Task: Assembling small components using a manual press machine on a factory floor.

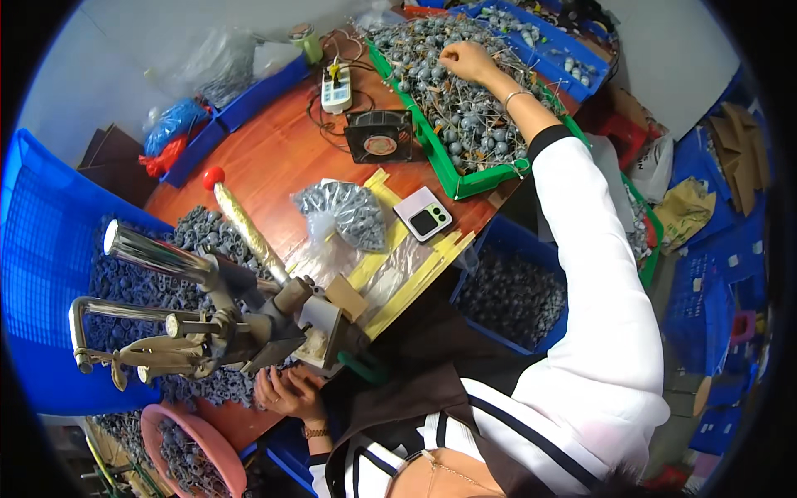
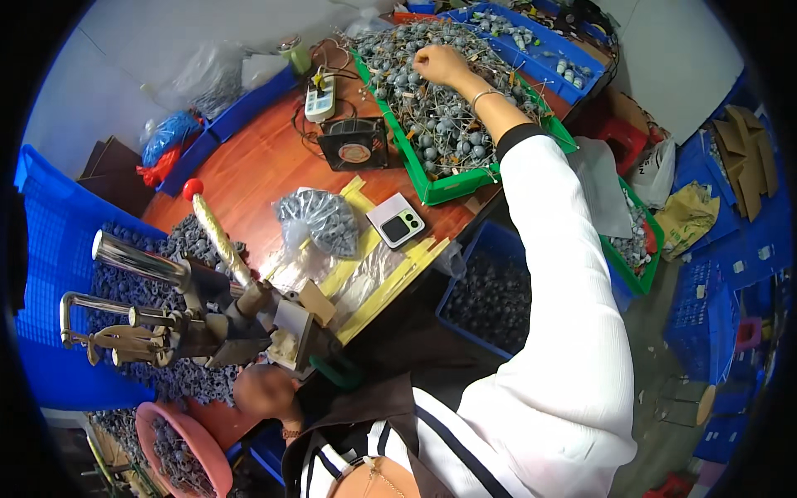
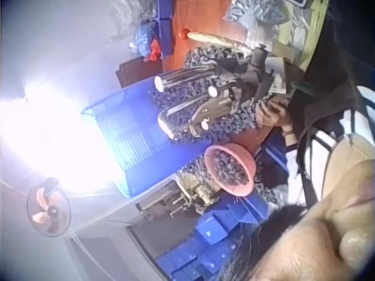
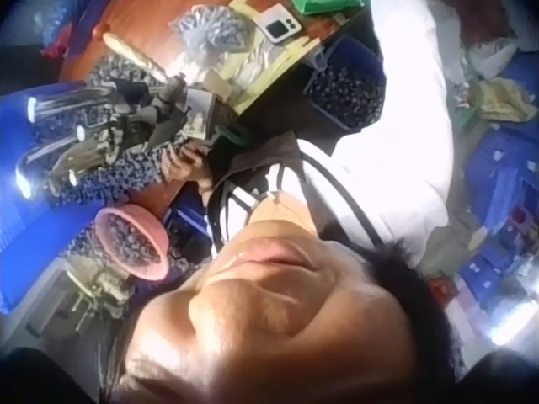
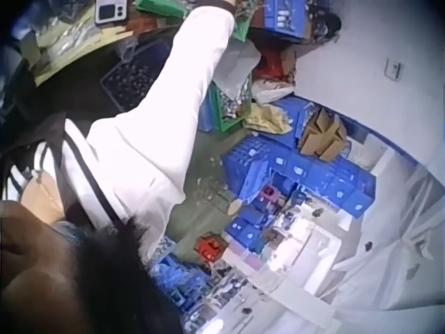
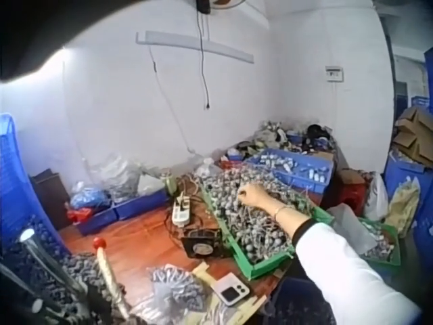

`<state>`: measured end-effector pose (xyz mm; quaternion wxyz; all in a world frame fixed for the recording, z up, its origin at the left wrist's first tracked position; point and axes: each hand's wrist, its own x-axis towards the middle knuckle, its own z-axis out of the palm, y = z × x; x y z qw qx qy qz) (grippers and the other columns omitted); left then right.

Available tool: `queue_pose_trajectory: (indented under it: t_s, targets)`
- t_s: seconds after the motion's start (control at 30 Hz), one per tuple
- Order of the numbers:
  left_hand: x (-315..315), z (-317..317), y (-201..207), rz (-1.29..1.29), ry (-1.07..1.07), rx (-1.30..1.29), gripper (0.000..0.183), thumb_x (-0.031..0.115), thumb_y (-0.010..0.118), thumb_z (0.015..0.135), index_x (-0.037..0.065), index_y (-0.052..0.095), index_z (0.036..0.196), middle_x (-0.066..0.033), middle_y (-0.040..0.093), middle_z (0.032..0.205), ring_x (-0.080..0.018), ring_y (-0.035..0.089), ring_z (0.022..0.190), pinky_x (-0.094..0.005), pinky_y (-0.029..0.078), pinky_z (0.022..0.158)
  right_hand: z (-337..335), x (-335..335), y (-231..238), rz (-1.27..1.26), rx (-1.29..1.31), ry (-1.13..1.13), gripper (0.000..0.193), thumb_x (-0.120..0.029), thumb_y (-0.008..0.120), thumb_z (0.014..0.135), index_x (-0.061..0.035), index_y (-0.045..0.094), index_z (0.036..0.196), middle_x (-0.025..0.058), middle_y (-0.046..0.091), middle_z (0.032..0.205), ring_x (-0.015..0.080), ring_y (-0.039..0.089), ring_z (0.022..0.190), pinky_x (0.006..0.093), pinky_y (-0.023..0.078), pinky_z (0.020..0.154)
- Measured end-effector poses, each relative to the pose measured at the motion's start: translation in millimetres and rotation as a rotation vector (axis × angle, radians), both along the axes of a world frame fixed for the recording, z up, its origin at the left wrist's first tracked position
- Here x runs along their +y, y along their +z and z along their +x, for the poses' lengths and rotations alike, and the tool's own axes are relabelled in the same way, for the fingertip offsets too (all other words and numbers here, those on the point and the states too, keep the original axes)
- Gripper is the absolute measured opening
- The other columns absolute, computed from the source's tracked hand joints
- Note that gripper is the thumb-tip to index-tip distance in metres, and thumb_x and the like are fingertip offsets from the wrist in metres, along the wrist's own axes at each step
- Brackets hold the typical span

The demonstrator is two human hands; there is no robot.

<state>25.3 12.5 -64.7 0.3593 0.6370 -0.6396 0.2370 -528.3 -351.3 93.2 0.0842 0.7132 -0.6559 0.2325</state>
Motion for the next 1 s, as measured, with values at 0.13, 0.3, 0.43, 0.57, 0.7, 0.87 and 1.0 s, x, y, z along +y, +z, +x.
queue_pose_trajectory:
  t_s: [0.13,0.3,0.43,0.57,0.7,0.87,1.0]
  targets:
    - [6,10,-6,-0.008,0.027,-0.02,0.03,0.02,0.056,0.089,0.001,0.06,0.111,-0.0158,0.055,0.122,-0.0361,0.05,0.112,-0.0496,0.036,0.097,31,3,8,0.41,0.173,-0.293,0.043,-0.043,0.065,0.08,-0.001,0.07,0.085,0.0199,0.068,0.083,0.0295,0.066,0.069,0.0399,0.054,0.069]
    - [8,7,1,-0.021,0.046,-0.025,0.027,0.016,0.057,0.088,0.001,0.061,0.11,-0.0152,0.056,0.122,-0.0337,0.05,0.112,-0.0469,0.035,0.097,12,2,-38,0.242,0.006,-0.41,0.046,-0.045,0.072,0.073,-0.0006,0.07,0.086,0.0187,0.069,0.086,0.0339,0.066,0.087,0.0421,0.052,0.076]
    - [12,6,4,-0.001,0.032,-0.015,0.027,0.015,0.058,0.087,0.0,0.061,0.109,-0.015,0.056,0.121,-0.0336,0.05,0.112,-0.0466,0.036,0.096,11,12,-17,0.381,-0.265,-0.451,0.032,-0.032,0.07,0.075,-0.0066,0.071,0.095,0.0151,0.067,0.105,0.0332,0.064,0.097,0.0439,0.051,0.082]
    - [12,7,-1,-0.011,0.015,-0.006,0.027,0.014,0.057,0.086,0.0,0.061,0.109,-0.0151,0.056,0.122,-0.0336,0.05,0.112,-0.047,0.037,0.096,-1,41,16,-0.032,-0.577,-0.201,0.025,-0.027,0.064,0.082,-0.0071,0.07,0.068,0.0054,0.068,0.07,0.015,0.061,0.06,0.0308,0.048,0.057]
    - [7,7,-4,0.038,0.082,-0.011,0.034,0.019,0.057,0.087,0.002,0.058,0.116,-0.015,0.054,0.127,-0.0351,0.046,0.12,-0.0525,0.026,0.105,5,65,81,-0.289,-1.307,0.161,0.026,-0.021,0.051,0.095,-0.0044,0.065,0.08,0.0089,0.069,0.083,0.0135,0.065,0.073,0.0228,0.05,0.058]
    - [5,12,-4,0.168,0.225,-0.021,0.055,0.037,0.057,0.088,0.008,0.046,0.133,-0.0146,0.035,0.145,-0.0364,0.027,0.136,-0.0619,0.012,0.107,1,80,117,-0.366,-1.317,0.501,0.023,-0.024,0.05,0.096,-0.0057,0.062,0.088,0.0089,0.068,0.086,0.015,0.067,0.08,0.0236,0.054,0.064]
    - [11,19,-4,0.28,0.364,-0.049,0.072,0.051,0.057,0.086,0.017,0.032,0.145,-0.0136,0.016,0.154,-0.0358,0.012,0.141,-0.067,0.008,0.105,12,95,103,-0.23,-1.231,0.259,0.021,-0.023,0.058,0.093,-0.0052,0.063,0.103,0.006,0.068,0.083,0.0131,0.065,0.073,0.0227,0.051,0.06]
